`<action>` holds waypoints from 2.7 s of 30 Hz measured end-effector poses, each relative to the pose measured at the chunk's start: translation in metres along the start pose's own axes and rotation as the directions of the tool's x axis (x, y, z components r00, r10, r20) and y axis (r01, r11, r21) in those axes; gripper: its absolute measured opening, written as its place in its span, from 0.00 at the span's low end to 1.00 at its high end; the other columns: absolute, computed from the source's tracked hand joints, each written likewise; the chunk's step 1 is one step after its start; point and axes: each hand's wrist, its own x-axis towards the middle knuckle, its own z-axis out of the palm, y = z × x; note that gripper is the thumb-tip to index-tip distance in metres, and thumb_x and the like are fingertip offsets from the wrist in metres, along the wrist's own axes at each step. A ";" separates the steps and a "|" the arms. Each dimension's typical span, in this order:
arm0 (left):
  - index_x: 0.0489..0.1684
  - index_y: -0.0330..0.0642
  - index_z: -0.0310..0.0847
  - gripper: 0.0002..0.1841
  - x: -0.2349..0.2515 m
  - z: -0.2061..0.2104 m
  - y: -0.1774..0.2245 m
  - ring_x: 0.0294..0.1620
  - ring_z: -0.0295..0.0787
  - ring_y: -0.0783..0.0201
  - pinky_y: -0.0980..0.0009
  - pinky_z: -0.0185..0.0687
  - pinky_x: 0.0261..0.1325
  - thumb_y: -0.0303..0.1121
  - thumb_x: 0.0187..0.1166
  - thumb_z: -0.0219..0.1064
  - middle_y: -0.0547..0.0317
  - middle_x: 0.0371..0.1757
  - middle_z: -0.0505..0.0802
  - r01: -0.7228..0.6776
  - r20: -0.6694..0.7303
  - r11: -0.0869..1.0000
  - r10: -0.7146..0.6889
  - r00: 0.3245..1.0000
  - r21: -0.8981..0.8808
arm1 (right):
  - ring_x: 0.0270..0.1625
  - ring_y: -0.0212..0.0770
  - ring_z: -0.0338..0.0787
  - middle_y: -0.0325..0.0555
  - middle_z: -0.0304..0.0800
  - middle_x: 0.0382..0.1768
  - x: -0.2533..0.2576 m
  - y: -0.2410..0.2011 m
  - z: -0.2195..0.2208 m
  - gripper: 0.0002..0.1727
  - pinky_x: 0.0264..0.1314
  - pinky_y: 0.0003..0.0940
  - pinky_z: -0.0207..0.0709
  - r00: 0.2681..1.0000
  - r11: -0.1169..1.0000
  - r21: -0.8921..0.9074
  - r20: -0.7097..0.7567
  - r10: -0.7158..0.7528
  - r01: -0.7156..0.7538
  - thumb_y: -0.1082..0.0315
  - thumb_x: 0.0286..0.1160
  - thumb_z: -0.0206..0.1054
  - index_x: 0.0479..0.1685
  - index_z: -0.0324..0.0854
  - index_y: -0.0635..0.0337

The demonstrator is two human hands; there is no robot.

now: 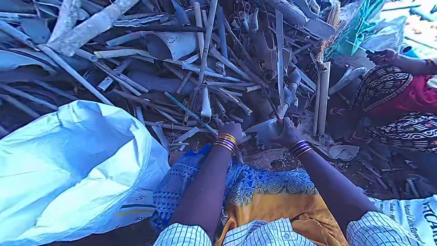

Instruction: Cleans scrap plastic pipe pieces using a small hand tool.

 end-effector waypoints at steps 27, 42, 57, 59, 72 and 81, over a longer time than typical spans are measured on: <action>0.73 0.35 0.81 0.20 -0.028 0.013 0.061 0.74 0.84 0.45 0.45 0.70 0.80 0.34 0.91 0.54 0.38 0.69 0.89 0.006 -0.191 0.918 -0.090 0.977 -0.398 | 0.50 0.34 0.87 0.51 0.80 0.56 -0.089 0.130 0.052 0.61 0.50 0.31 0.85 0.927 0.245 0.967 -0.158 0.341 0.075 0.61 0.35 0.85 0.81 0.54 0.65; 0.68 0.48 0.74 0.26 -0.015 0.020 0.048 0.50 0.95 0.59 0.57 0.94 0.49 0.52 0.95 0.34 0.55 0.50 0.95 -0.048 -0.079 -0.131 0.241 0.967 -0.990 | 0.37 0.28 0.92 0.34 0.93 0.33 -0.099 0.162 0.032 0.19 0.40 0.26 0.87 0.988 -0.202 0.979 0.037 0.151 -0.006 0.52 0.87 0.45 0.50 0.78 0.52; 0.73 0.22 0.72 0.20 -0.031 0.014 0.026 0.64 0.84 0.60 0.65 0.76 0.70 0.16 0.83 0.54 0.35 0.67 0.85 -0.132 -0.205 0.602 -0.054 0.977 -0.788 | 0.38 0.42 0.90 0.59 0.84 0.51 -0.060 0.110 0.050 0.29 0.46 0.38 0.85 0.893 0.338 0.931 -0.032 0.448 -0.136 0.65 0.96 0.46 0.89 0.46 0.70; 0.72 0.23 0.74 0.19 -0.027 0.020 0.023 0.65 0.85 0.58 0.63 0.76 0.71 0.16 0.83 0.55 0.36 0.67 0.85 -0.127 -0.220 0.602 -0.084 0.972 -0.789 | 0.40 0.41 0.85 0.55 0.82 0.49 -0.060 0.100 0.061 0.25 0.48 0.38 0.80 0.940 0.481 0.808 0.277 0.201 -0.341 0.60 0.96 0.49 0.83 0.58 0.67; 0.75 0.24 0.72 0.20 -0.019 0.027 0.014 0.77 0.78 0.45 0.51 0.67 0.81 0.22 0.87 0.56 0.30 0.73 0.82 -0.006 -0.141 0.742 -0.119 0.983 -0.670 | 0.32 0.42 0.80 0.52 0.79 0.42 -0.052 0.080 0.073 0.25 0.40 0.39 0.78 0.917 0.581 0.713 0.357 0.180 -0.391 0.57 0.98 0.43 0.84 0.59 0.61; 0.80 0.25 0.67 0.22 -0.016 0.025 0.015 0.81 0.75 0.44 0.50 0.64 0.84 0.24 0.89 0.54 0.29 0.77 0.80 -0.001 -0.137 0.763 -0.115 0.984 -0.647 | 0.32 0.43 0.81 0.54 0.81 0.43 -0.053 0.076 0.081 0.26 0.39 0.40 0.78 0.936 0.575 0.738 0.288 0.202 -0.352 0.58 0.98 0.43 0.87 0.59 0.60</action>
